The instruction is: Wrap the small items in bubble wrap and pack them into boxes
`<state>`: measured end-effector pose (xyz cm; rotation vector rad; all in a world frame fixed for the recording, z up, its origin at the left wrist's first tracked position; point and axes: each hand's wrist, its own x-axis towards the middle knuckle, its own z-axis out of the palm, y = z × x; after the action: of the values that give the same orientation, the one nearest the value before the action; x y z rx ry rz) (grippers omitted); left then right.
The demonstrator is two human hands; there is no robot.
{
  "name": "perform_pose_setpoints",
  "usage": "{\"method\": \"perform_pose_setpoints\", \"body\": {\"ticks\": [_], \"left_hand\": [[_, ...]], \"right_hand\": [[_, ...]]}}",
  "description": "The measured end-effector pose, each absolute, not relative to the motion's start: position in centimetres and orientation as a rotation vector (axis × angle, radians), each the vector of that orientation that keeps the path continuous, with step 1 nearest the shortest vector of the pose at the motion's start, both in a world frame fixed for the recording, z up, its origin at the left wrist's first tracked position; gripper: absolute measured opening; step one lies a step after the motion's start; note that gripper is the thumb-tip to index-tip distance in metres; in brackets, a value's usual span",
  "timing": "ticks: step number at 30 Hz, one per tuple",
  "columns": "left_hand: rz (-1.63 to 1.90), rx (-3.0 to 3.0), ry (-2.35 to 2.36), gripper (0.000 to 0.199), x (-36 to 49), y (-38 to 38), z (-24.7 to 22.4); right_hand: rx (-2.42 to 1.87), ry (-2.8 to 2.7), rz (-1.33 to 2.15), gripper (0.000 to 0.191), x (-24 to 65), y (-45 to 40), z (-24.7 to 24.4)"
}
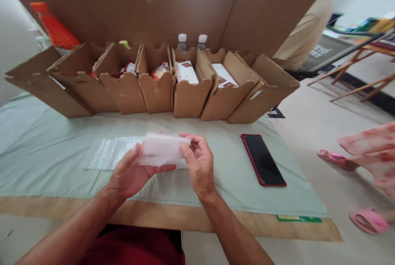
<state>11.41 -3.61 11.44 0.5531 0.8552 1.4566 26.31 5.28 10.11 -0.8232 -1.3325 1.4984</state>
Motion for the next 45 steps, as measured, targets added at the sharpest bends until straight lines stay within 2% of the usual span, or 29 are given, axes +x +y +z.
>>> {"method": "perform_pose_setpoints", "body": {"ticks": [3, 7, 11, 13, 16, 18, 20, 21, 24, 27, 32, 36, 38, 42, 45], "left_hand": [[1.435, 0.317, 0.889, 0.095, 10.6, -4.9, 11.2], [1.458, 0.3, 0.966, 0.084, 9.8, -6.3, 10.5], [1.387, 0.37, 1.032, 0.037, 9.0, -7.9, 9.6], [1.389, 0.502, 1.077, 0.024, 8.3, -8.8, 9.5], [1.382, 0.742, 1.089, 0.012, 7.2, -10.0, 10.0], [1.319, 0.837, 1.011, 0.009, 6.7, -10.6, 10.5], [1.244, 0.869, 0.879, 0.007, 6.3, -10.9, 11.0], [1.205, 0.867, 0.807, 0.007, 6.2, -11.0, 11.1], [1.119, 0.793, 0.628, 0.008, 5.6, -11.1, 11.3], [1.131, 0.703, 0.58, 0.015, 4.2, -11.3, 11.2], [1.017, 0.756, 0.992, 0.016, -1.1, -10.6, 12.2], [0.836, 1.02, 1.331, 0.027, -5.8, -7.2, 14.2], [0.647, 1.244, 1.555, 0.028, -7.4, -5.0, 14.9], [0.273, 1.506, 2.103, 0.017, -8.4, -2.4, 14.1], [0.25, 1.557, 2.37, 0.039, -7.3, -3.1, 12.4]], "right_hand": [[-0.771, -1.461, 1.487, 0.018, 26.3, 3.9, 9.6], [-0.95, -1.387, 1.557, 0.021, 26.1, 3.5, 9.7], [-1.031, -1.559, 1.363, 0.024, 26.2, 3.4, 9.6], [-0.943, -1.803, 1.174, 0.018, 26.6, 3.1, 9.7], [-0.711, -2.113, 1.208, 0.039, 27.3, 2.2, 10.0], [-0.659, -2.184, 1.337, 0.069, 27.5, 1.6, 10.0], [-0.694, -2.14, 1.473, 0.092, 27.3, 1.1, 9.8], [-0.711, -2.086, 1.57, 0.092, 27.1, 0.9, 9.7], [-0.719, -1.879, 1.823, 0.068, 26.5, 0.6, 9.5], [-0.857, -1.779, 1.8, 0.039, 26.3, 0.9, 9.2], [-1.122, -1.63, 1.445, 0.035, 26.4, 3.1, 9.5], [-1.198, -1.808, 1.065, 0.04, 26.1, 6.3, 10.6], [-1.267, -1.96, 0.825, 0.042, 25.8, 8.1, 10.5], [-1.449, -2.117, 0.519, 0.034, 25.8, 11.1, 8.5], [-1.464, -2.146, 0.332, 0.05, 26.9, 12.4, 7.9]]}}
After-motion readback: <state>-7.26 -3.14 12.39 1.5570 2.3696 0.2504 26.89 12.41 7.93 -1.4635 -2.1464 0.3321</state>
